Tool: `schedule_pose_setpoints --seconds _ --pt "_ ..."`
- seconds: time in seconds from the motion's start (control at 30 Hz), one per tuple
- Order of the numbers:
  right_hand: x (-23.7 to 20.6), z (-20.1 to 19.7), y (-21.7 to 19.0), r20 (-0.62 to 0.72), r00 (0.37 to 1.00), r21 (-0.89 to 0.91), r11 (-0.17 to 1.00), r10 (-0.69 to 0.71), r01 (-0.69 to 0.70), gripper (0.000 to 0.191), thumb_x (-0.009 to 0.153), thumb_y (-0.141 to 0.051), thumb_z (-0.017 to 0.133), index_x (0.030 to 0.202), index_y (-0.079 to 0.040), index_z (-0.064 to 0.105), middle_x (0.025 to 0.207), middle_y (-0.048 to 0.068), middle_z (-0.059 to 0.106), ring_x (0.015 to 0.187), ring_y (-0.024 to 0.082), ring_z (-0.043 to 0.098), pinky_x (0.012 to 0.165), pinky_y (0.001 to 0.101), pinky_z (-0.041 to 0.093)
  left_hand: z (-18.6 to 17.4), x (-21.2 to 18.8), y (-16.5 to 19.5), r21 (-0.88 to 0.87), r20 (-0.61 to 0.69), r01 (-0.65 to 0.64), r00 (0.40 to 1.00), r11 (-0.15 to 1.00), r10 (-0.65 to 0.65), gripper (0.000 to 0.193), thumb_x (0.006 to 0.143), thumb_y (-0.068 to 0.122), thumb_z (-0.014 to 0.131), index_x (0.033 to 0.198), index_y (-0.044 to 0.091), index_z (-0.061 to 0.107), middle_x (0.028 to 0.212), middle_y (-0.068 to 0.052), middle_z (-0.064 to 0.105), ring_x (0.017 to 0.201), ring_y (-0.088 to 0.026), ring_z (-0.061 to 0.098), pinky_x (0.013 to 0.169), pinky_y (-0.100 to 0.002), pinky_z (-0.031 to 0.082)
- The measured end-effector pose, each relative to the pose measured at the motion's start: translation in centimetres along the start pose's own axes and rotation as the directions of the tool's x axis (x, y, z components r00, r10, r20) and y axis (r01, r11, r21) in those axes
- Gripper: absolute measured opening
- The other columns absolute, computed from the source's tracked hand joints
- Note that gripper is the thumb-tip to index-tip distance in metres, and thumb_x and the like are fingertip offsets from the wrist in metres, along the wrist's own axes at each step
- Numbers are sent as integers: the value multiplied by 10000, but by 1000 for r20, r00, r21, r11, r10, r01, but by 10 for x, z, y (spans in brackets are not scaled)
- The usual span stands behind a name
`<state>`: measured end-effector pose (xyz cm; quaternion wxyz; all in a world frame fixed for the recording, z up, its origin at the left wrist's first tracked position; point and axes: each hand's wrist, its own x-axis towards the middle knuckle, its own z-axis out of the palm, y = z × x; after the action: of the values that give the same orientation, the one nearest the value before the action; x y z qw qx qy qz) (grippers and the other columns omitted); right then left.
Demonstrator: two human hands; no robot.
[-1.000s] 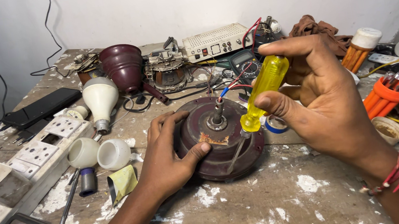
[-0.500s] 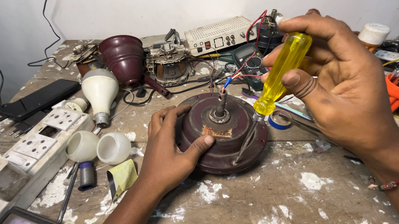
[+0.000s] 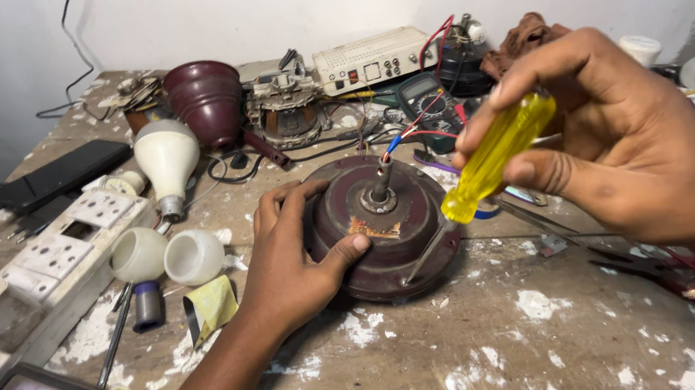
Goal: The person works on a ceiling fan motor housing on a cluttered workbench. They hold the fan base steady, use a screwdriver to loosen and tighten screws around the housing, reposition the fan, and handle small parts from a round container while continuing to work on the assembly with the screwdriver.
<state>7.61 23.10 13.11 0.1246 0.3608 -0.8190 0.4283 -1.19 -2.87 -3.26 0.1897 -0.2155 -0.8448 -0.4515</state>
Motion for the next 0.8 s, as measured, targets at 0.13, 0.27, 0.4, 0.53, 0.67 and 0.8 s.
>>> schedule_pose_setpoints --seconds 0.13,0.27,0.4,0.53,0.67,0.8 --pt "4 -13 -22 151 983 -196 978 108 -77 301 957 -61 623 1236 -78 513 1165 94 690 1087 192 739 880 344 600 0 3 1 -49 -11 -10 1000 999 10 774 710 397 851 1370 114 562 1364 -198 484 1307 -386 500 1072 -461 428" --pt "28 -23 -45 188 853 -568 762 487 -310 338 898 -181 694 1212 -139 576 1027 27 724 766 235 703 696 391 570 -1 1 -3 -38 1 -40 999 998 40 781 727 422 854 1373 101 554 1370 -218 468 1315 -409 471 1073 -482 401" --pt "46 -18 -69 450 890 -576 785 72 228 336 883 -130 706 1188 -82 575 985 81 762 918 283 733 756 442 527 0 2 -3 -34 -29 -64 998 997 63 772 717 432 845 1358 104 566 1365 -209 483 1306 -406 483 1075 -483 406" --pt "62 -12 -87 472 831 -776 586 295 233 398 775 -85 736 1144 -102 587 917 102 719 884 374 690 696 506 520 0 2 -5 -30 -30 -31 999 999 30 768 700 443 849 1341 116 580 1355 -207 492 1294 -406 484 1062 -486 407" --pt "68 -4 -88 528 805 -789 507 271 348 491 677 -3 709 1145 -90 586 914 142 683 824 398 690 605 521 527 4 5 -10 -18 -56 -68 996 998 67 764 696 437 843 1338 114 587 1328 -217 508 1273 -407 498 1064 -485 409" --pt "69 -5 -84 651 750 -695 490 117 527 343 726 -44 735 1055 -89 647 888 140 673 773 379 705 583 520 527 11 5 -24 -28 -81 -112 991 993 109 785 653 413 861 1324 103 593 1322 -232 523 1281 -411 495 1068 -492 404"
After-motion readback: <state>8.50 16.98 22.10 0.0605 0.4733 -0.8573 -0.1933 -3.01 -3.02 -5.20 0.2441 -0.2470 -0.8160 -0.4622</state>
